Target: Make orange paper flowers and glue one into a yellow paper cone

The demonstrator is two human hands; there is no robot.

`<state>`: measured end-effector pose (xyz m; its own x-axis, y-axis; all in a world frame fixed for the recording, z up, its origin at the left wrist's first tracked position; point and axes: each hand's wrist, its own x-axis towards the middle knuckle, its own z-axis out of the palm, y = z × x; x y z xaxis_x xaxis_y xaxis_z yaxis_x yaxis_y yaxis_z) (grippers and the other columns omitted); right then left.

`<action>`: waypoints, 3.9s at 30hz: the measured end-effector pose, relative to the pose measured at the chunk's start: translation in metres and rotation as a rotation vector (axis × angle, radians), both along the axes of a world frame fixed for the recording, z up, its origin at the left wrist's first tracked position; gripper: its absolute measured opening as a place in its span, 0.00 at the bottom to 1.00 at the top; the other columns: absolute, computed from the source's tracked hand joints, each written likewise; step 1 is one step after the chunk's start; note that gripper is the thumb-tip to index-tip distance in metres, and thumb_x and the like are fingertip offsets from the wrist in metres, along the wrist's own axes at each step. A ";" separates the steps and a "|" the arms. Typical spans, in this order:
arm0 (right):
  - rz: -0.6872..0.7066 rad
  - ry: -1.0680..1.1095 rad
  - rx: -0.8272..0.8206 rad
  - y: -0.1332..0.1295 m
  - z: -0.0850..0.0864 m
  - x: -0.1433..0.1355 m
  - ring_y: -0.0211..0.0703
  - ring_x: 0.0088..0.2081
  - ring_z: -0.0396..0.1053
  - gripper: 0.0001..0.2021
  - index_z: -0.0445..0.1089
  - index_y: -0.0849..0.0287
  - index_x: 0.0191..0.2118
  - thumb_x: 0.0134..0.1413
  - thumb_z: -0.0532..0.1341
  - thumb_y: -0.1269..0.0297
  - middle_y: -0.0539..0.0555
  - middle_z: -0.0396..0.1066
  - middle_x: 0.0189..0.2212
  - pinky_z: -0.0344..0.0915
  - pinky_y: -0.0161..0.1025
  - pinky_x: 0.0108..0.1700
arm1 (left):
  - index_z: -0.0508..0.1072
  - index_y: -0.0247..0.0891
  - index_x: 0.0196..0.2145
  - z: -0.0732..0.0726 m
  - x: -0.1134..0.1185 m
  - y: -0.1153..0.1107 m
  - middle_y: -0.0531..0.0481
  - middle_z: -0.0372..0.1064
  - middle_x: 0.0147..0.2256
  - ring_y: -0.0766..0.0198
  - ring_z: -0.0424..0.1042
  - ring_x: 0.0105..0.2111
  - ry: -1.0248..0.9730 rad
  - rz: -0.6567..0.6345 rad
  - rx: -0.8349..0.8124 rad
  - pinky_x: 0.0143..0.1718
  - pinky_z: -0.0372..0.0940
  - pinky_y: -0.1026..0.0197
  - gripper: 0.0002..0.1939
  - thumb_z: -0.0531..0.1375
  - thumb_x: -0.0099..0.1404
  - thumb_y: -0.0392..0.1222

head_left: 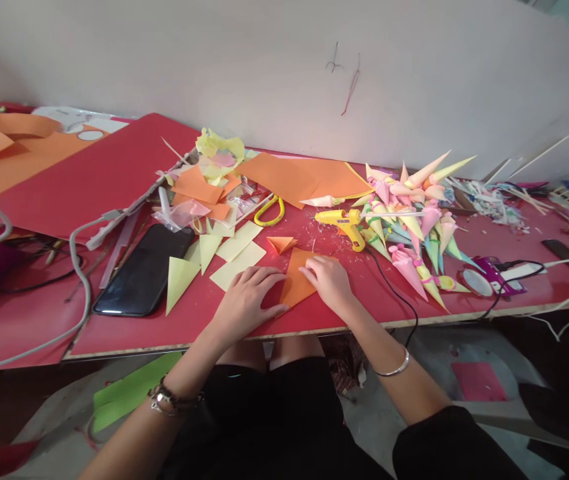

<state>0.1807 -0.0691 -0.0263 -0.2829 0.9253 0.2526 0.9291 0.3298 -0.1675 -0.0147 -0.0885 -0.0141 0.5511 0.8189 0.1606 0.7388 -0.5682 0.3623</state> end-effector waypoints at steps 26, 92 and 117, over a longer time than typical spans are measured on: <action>-0.028 -0.030 -0.013 0.001 0.000 -0.001 0.37 0.28 0.63 0.11 0.62 0.60 0.24 0.56 0.54 0.64 0.50 0.68 0.24 0.48 0.34 0.30 | 0.50 0.46 0.59 0.011 -0.007 0.031 0.53 0.48 0.60 0.58 0.45 0.59 0.200 -0.421 -0.099 0.58 0.39 0.53 0.31 0.51 0.60 0.55; 0.342 0.039 -0.126 -0.082 0.008 0.042 0.50 0.58 0.48 0.31 0.53 0.55 0.58 0.45 0.60 0.68 0.57 0.52 0.58 0.51 0.49 0.56 | 0.66 0.36 0.34 0.001 0.029 -0.041 0.46 0.64 0.33 0.58 0.65 0.36 0.211 -0.277 0.221 0.38 0.62 0.56 0.05 0.54 0.60 0.40; 0.243 0.290 -0.036 -0.077 0.000 0.014 0.40 0.37 0.62 0.07 0.72 0.55 0.37 0.53 0.57 0.65 0.53 0.68 0.35 0.60 0.38 0.40 | 0.73 0.42 0.37 -0.011 -0.009 -0.041 0.48 0.71 0.34 0.62 0.67 0.33 0.007 -0.091 0.221 0.34 0.61 0.60 0.12 0.52 0.63 0.45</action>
<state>0.1945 -0.1461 -0.0259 -0.4171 0.8495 0.3231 0.7368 0.5241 -0.4271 -0.0241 -0.1293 -0.0247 0.6224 0.7112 0.3269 0.6830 -0.6975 0.2169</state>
